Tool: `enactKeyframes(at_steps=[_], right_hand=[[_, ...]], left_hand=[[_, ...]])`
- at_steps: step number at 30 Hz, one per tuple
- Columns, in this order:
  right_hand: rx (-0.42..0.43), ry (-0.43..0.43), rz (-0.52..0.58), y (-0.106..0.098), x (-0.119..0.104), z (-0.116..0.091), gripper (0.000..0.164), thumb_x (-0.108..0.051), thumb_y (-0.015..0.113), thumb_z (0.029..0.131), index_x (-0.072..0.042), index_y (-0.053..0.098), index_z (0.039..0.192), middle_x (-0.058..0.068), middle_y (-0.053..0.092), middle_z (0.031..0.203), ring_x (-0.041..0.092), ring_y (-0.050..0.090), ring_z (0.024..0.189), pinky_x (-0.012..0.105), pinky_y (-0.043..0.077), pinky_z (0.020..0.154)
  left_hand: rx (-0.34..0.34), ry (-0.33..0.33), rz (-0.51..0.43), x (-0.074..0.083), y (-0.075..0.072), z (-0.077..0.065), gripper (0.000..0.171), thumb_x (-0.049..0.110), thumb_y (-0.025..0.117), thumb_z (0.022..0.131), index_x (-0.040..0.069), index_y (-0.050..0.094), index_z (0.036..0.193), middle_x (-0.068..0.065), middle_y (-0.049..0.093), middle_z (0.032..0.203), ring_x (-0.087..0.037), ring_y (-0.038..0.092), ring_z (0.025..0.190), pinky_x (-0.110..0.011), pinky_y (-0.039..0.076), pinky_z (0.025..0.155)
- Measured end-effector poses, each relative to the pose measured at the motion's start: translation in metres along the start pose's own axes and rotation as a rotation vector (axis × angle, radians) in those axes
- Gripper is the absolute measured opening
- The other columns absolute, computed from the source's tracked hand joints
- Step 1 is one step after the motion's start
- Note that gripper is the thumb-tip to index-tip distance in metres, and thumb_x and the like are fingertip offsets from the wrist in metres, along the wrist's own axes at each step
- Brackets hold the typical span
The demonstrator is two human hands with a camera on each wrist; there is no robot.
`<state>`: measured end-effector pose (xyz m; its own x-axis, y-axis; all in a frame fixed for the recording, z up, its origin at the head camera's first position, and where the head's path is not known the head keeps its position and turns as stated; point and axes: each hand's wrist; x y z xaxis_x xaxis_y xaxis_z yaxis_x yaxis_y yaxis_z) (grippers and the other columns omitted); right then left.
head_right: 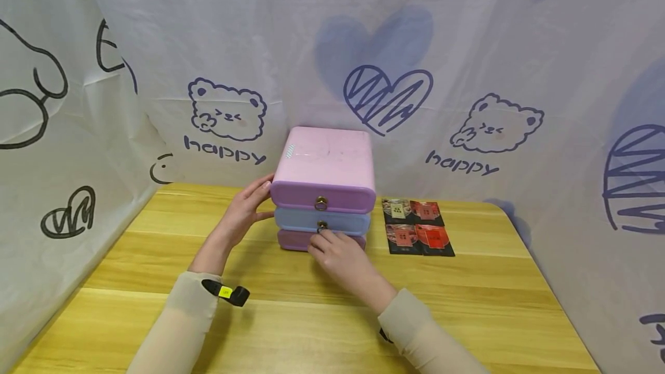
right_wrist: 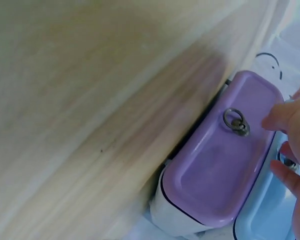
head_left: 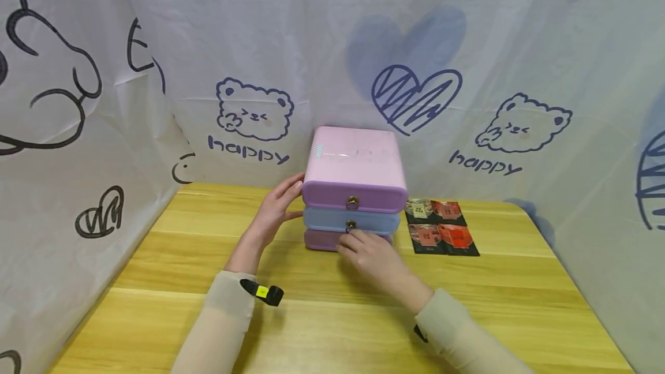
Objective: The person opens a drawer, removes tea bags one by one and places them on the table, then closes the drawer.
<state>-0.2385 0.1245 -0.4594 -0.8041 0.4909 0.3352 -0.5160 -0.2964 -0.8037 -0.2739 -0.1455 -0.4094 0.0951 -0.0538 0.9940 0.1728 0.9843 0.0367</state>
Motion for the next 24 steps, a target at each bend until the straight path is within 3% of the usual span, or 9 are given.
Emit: enactKeyframes(at_steps=[12, 24], right_hand=[[-0.226, 0.012, -0.145, 0.015, -0.007, -0.002, 0.026, -0.013, 0.07, 0.096, -0.019, 0.077, 0.121, -0.003, 0.068, 0.126, 0.018, 0.061, 0.107, 0.03, 0.055, 0.076], [-0.256, -0.021, -0.212, 0.02, -0.007, 0.005, 0.01, -0.016, 0.07, 0.097, -0.021, 0.075, 0.104, 0.001, 0.059, 0.11, 0.019, 0.058, 0.093, 0.03, 0.052, 0.067]], left_hand=[[0.004, -0.007, 0.007, 0.0, 0.0, -0.001, 0.057, 0.04, 0.05, 0.11, 0.013, 0.041, 0.16, -0.011, 0.039, 0.164, -0.032, 0.038, 0.148, -0.059, 0.049, 0.108], [0.004, -0.005, 0.002, 0.0, 0.0, 0.001, 0.057, 0.039, 0.05, 0.11, 0.013, 0.042, 0.16, -0.011, 0.039, 0.164, -0.032, 0.038, 0.148, -0.06, 0.049, 0.108]])
Point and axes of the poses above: each hand's wrist, its own z-axis towards the middle knuckle, its own y-axis out of the palm, x = y × z
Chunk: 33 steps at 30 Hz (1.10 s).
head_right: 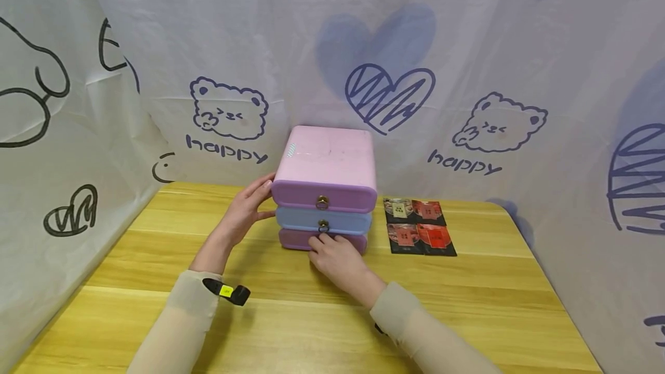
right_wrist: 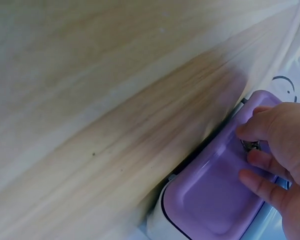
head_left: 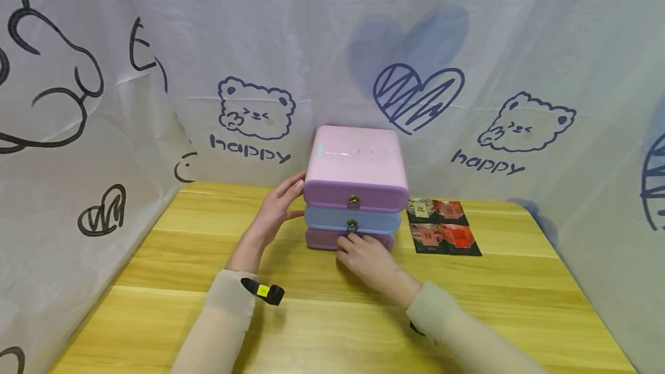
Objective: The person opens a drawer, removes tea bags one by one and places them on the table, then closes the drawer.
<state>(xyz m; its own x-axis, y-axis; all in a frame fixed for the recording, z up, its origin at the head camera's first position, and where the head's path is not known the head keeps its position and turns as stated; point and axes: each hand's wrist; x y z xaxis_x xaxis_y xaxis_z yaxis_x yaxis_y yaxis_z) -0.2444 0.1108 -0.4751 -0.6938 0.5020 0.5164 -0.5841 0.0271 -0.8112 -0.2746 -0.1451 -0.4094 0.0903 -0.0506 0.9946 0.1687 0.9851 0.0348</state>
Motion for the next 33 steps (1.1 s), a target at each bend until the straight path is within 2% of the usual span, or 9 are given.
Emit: enactKeyframes(at_steps=[11, 20, 26, 33], right_hand=[[0.008, 0.009, -0.026, 0.0005, -0.0025, 0.0049, 0.006, -0.01, 0.073, 0.093, -0.015, 0.073, 0.094, 0.003, 0.056, 0.107, 0.018, 0.057, 0.088, 0.027, 0.054, 0.064], [0.029, 0.051, 0.092, -0.0024, -0.0016, 0.0015, 0.012, -0.001, 0.074, 0.093, -0.009, 0.074, 0.103, 0.006, 0.063, 0.112, 0.019, 0.062, 0.091, 0.027, 0.059, 0.069], [0.066, 0.103, 0.208, -0.0017, -0.0006, -0.0004, 0.017, 0.002, 0.072, 0.093, -0.006, 0.074, 0.108, 0.007, 0.067, 0.116, 0.023, 0.066, 0.099, 0.03, 0.061, 0.08], [0.09, 0.105, 0.221, 0.0003, -0.0001, -0.0023, 0.019, 0.004, 0.073, 0.091, -0.005, 0.075, 0.108, 0.009, 0.069, 0.115, 0.024, 0.066, 0.101, 0.03, 0.061, 0.083]], left_hand=[[-0.006, -0.006, 0.001, 0.0001, -0.0001, -0.0005, 0.058, 0.039, 0.05, 0.11, 0.013, 0.041, 0.16, -0.011, 0.039, 0.164, -0.033, 0.038, 0.148, -0.06, 0.049, 0.108], [-0.004, -0.002, 0.002, 0.0, -0.0012, 0.0, 0.058, 0.039, 0.049, 0.11, 0.012, 0.04, 0.161, -0.012, 0.039, 0.164, -0.033, 0.038, 0.148, -0.06, 0.049, 0.108], [-0.004, -0.004, 0.006, 0.0014, -0.0004, -0.0015, 0.058, 0.04, 0.05, 0.11, 0.013, 0.04, 0.161, -0.011, 0.038, 0.164, -0.032, 0.038, 0.149, -0.06, 0.049, 0.108], [-0.004, -0.002, 0.006, -0.0004, -0.0005, -0.0009, 0.058, 0.04, 0.05, 0.11, 0.013, 0.04, 0.161, -0.012, 0.039, 0.164, -0.033, 0.038, 0.148, -0.059, 0.049, 0.108]])
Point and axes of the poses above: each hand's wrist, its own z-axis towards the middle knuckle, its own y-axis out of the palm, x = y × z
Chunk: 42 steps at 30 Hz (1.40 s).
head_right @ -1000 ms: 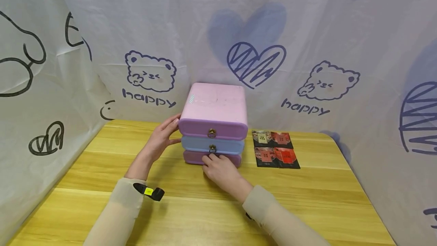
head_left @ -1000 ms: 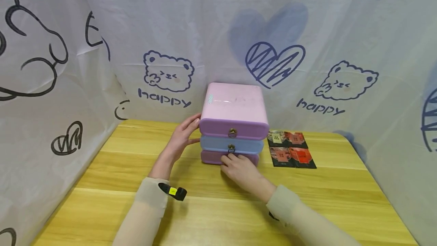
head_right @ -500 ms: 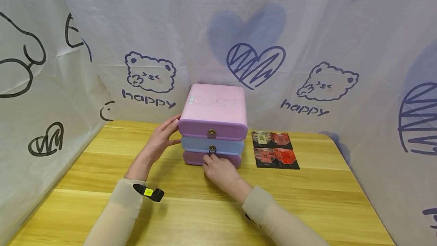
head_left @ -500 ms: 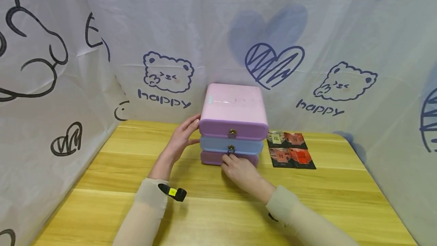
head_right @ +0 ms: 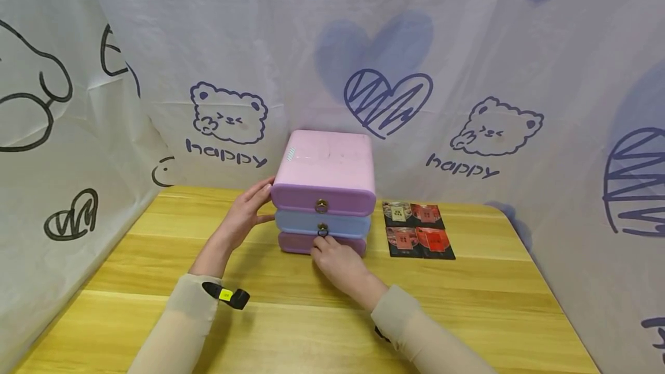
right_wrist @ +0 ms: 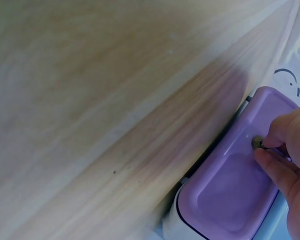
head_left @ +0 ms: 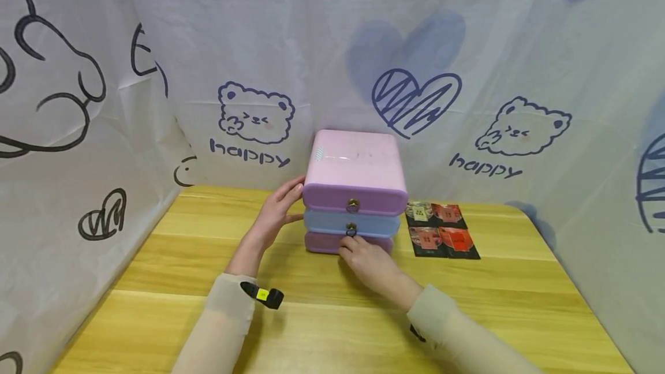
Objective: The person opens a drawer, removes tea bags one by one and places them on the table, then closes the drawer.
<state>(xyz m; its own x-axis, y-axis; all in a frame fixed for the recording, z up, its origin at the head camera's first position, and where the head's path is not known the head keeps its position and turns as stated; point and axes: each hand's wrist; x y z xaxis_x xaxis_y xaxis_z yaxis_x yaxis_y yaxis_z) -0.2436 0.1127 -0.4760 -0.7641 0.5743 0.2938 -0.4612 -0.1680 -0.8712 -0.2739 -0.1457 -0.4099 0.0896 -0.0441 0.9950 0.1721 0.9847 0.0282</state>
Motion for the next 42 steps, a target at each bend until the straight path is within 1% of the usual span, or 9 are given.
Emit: enactKeyframes(at_steps=[9, 16, 22, 28, 32, 42], right_hand=[[0.072, -0.032, -0.006, 0.003, 0.0, -0.002, 0.02, 0.006, 0.076, 0.087, -0.004, 0.075, 0.104, 0.009, 0.068, 0.111, 0.024, 0.066, 0.098, 0.029, 0.061, 0.078], [0.077, -0.05, -0.017, 0.002, 0.0, -0.004, 0.021, 0.006, 0.074, 0.087, -0.005, 0.076, 0.105, 0.008, 0.069, 0.112, 0.024, 0.067, 0.099, 0.029, 0.061, 0.078], [0.087, -0.062, 0.001, 0.0, -0.003, -0.005, 0.023, 0.007, 0.073, 0.086, -0.004, 0.076, 0.106, 0.008, 0.069, 0.113, 0.024, 0.068, 0.101, 0.03, 0.062, 0.08], [0.064, -0.069, 0.039, -0.005, -0.007, -0.008, 0.023, 0.007, 0.071, 0.088, -0.003, 0.076, 0.108, 0.009, 0.069, 0.114, 0.024, 0.068, 0.102, 0.03, 0.062, 0.082], [0.039, -0.074, 0.048, -0.011, -0.01, -0.01, 0.023, 0.006, 0.07, 0.089, -0.002, 0.076, 0.11, 0.01, 0.069, 0.115, 0.023, 0.068, 0.104, 0.031, 0.062, 0.084], [0.017, -0.101, 0.067, -0.02, -0.019, -0.017, 0.024, 0.002, 0.072, 0.09, -0.003, 0.076, 0.114, 0.009, 0.07, 0.118, 0.022, 0.069, 0.104, 0.029, 0.062, 0.085]], left_hand=[[-0.001, 0.004, -0.003, -0.003, -0.001, 0.001, 0.058, 0.04, 0.05, 0.11, 0.013, 0.041, 0.16, -0.012, 0.039, 0.164, -0.033, 0.038, 0.148, -0.059, 0.05, 0.107], [0.002, 0.008, -0.004, -0.002, -0.001, 0.002, 0.057, 0.039, 0.05, 0.11, 0.013, 0.041, 0.16, -0.011, 0.039, 0.164, -0.032, 0.038, 0.148, -0.059, 0.05, 0.107], [0.007, 0.011, 0.008, -0.002, -0.001, 0.002, 0.057, 0.04, 0.05, 0.11, 0.014, 0.041, 0.16, -0.01, 0.04, 0.164, -0.031, 0.038, 0.148, -0.058, 0.05, 0.107], [0.0, 0.011, -0.009, -0.002, 0.0, 0.002, 0.057, 0.038, 0.05, 0.11, 0.012, 0.041, 0.16, -0.011, 0.039, 0.164, -0.032, 0.038, 0.148, -0.059, 0.05, 0.107], [0.001, 0.007, -0.002, -0.002, 0.0, 0.002, 0.057, 0.04, 0.05, 0.11, 0.013, 0.041, 0.16, -0.011, 0.039, 0.164, -0.032, 0.038, 0.148, -0.059, 0.05, 0.107], [0.004, 0.009, -0.004, -0.002, 0.0, 0.001, 0.057, 0.038, 0.049, 0.111, 0.012, 0.041, 0.16, -0.013, 0.04, 0.163, -0.032, 0.039, 0.147, -0.058, 0.05, 0.107]])
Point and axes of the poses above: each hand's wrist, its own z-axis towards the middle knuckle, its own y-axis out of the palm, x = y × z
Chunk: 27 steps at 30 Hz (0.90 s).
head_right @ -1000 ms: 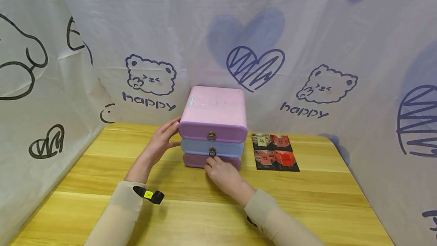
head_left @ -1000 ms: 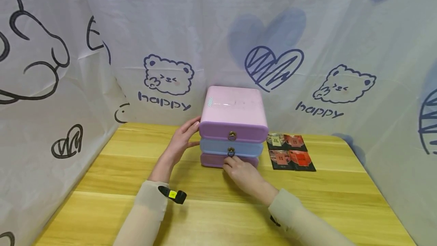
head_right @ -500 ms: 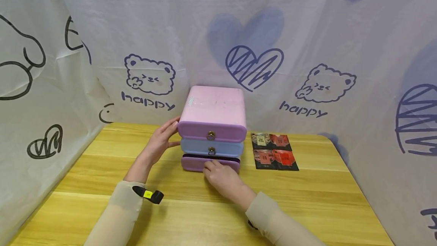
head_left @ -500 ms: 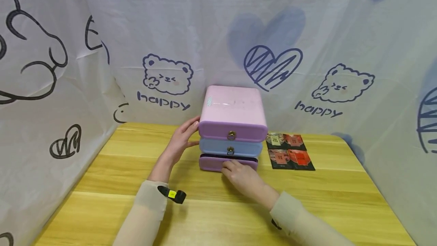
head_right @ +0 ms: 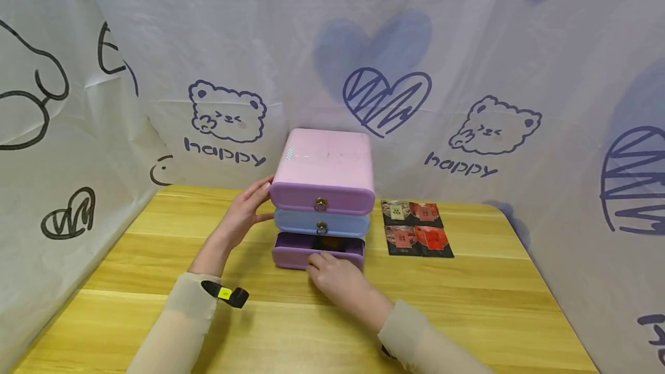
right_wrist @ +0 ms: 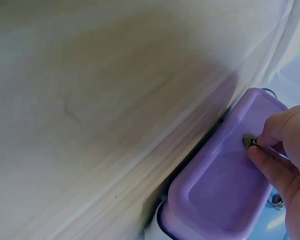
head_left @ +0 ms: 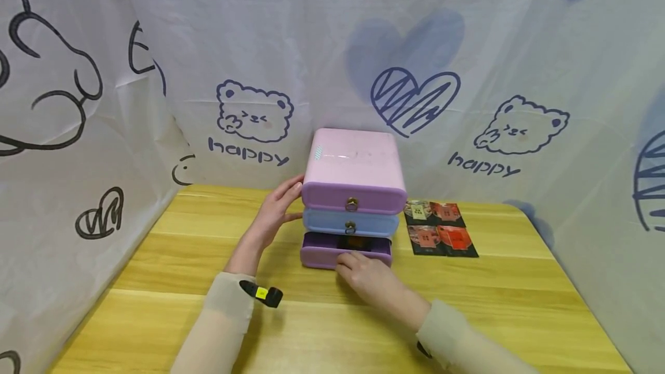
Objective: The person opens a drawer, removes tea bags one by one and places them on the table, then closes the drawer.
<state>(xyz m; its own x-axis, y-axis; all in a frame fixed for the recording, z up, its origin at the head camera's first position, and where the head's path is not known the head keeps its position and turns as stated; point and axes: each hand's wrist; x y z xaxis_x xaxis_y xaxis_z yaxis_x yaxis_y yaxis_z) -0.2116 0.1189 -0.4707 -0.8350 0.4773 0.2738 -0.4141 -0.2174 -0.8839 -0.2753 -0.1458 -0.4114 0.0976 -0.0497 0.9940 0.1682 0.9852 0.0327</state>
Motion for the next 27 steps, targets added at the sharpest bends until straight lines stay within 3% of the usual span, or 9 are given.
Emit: enactKeyframes(at_steps=[7, 27], right_hand=[[-0.017, -0.007, 0.022, -0.006, -0.007, -0.004, 0.027, 0.002, 0.073, 0.09, -0.002, 0.076, 0.116, 0.009, 0.069, 0.12, 0.022, 0.069, 0.107, 0.031, 0.061, 0.088], [0.034, 0.002, 0.042, -0.009, -0.014, -0.01, 0.024, 0.002, 0.073, 0.088, -0.004, 0.077, 0.112, 0.007, 0.07, 0.116, 0.019, 0.069, 0.103, 0.027, 0.061, 0.083]], left_hand=[[-0.004, 0.006, -0.009, 0.001, 0.001, 0.0, 0.057, 0.037, 0.049, 0.111, 0.011, 0.04, 0.16, -0.013, 0.039, 0.163, -0.033, 0.039, 0.147, -0.059, 0.05, 0.107], [0.002, 0.004, 0.001, 0.0, 0.001, -0.001, 0.057, 0.039, 0.051, 0.11, 0.012, 0.041, 0.16, -0.012, 0.039, 0.164, -0.033, 0.039, 0.147, -0.059, 0.05, 0.107]])
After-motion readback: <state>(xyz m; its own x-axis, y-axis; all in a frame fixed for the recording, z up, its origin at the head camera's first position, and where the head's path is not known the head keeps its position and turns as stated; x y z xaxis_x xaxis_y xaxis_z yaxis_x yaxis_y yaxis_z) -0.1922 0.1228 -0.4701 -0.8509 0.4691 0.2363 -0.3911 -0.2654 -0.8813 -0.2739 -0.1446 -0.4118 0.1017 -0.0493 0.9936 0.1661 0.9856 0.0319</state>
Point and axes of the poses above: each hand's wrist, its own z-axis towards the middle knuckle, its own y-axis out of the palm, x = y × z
